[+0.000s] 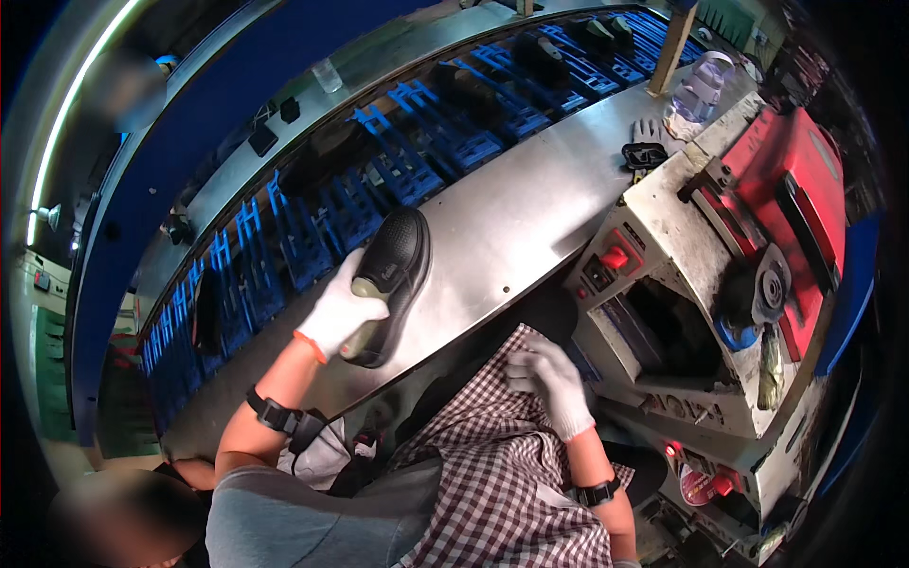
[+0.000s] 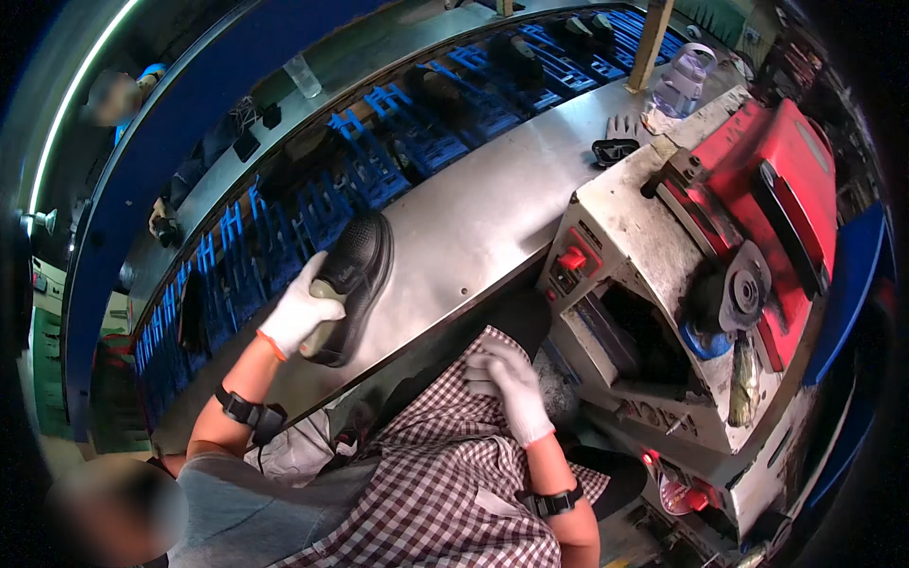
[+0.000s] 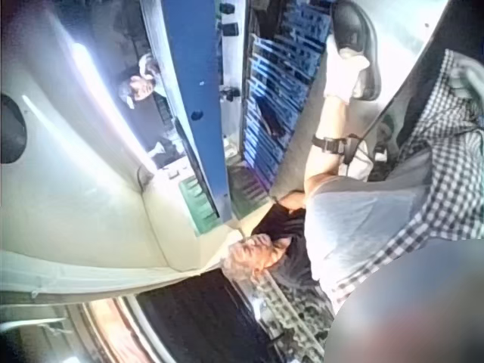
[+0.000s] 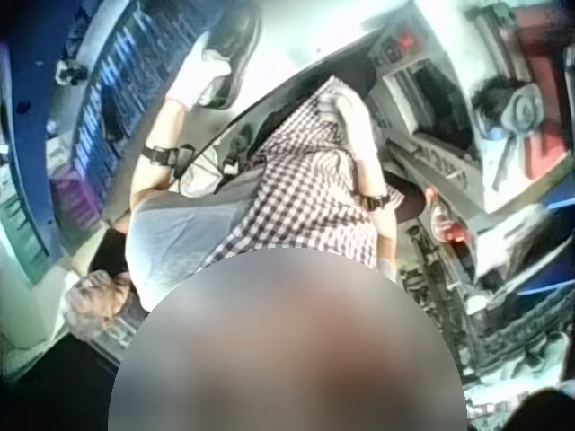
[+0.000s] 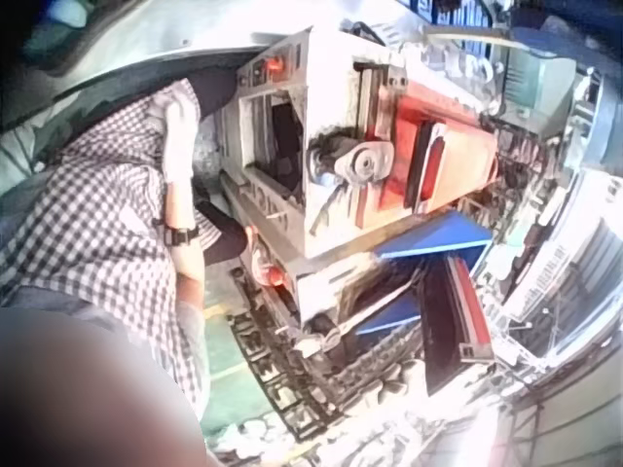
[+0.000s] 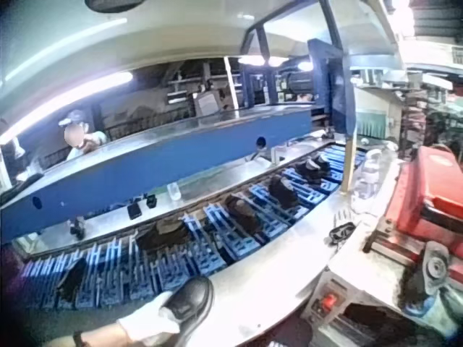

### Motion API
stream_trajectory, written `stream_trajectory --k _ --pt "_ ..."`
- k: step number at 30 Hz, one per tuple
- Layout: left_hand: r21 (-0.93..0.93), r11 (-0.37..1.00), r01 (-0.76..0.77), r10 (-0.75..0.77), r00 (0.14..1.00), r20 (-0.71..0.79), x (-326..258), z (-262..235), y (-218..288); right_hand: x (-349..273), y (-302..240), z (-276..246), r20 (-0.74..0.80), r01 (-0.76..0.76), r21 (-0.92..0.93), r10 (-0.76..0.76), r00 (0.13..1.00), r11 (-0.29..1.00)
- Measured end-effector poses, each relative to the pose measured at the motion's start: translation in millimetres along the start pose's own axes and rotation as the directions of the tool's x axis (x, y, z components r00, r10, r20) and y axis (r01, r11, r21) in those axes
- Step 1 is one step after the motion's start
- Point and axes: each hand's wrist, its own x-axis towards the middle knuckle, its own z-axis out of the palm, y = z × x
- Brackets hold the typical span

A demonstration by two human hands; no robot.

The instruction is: Inspecting and processing shoes using heat-press machinery on an assembly line.

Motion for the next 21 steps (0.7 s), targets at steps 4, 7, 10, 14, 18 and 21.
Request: stream_trajectory --k 4,7,10,14,18,21 --pt "-0.100 0.994 0.053 -0.070 0.983 -0.170 -22.1 68.4 5.0 22.4 2.9 29.8 0.240 -0.163 -0.006 0.159 0.958 0.987" --pt "-0.051 0.993 0.102 -0.107 0.989 -0.101 -34.7 108.5 5.5 36.8 6.5 48.2 0.404 -0.137 0.154 0.064 0.913 0.978" --pt "0.040 0.993 -0.113 0.117 0.988 -0.106 -42.3 134.9 -1.9 36.2 12.2 57.8 0.305 0.004 0.252 -0.084 0.949 0.968" --pt "0.062 0.934 -0.353 0.358 0.925 -0.126 -45.8 155.9 -18.7 25.2 10.7 46.1 0.180 0.128 -0.043 -0.118 0.977 0.991" --pt "0.229 0.864 -0.448 0.481 0.870 -0.111 -49.2 162.5 -33.3 26.5 12.3 42.3 0.152 0.281 -0.167 -0.257 0.954 0.945" --pt "0.073 0.901 -0.428 0.433 0.898 -0.083 -52.1 160.1 -36.7 32.7 12.9 43.0 0.146 0.288 -0.133 -0.268 0.952 0.948"
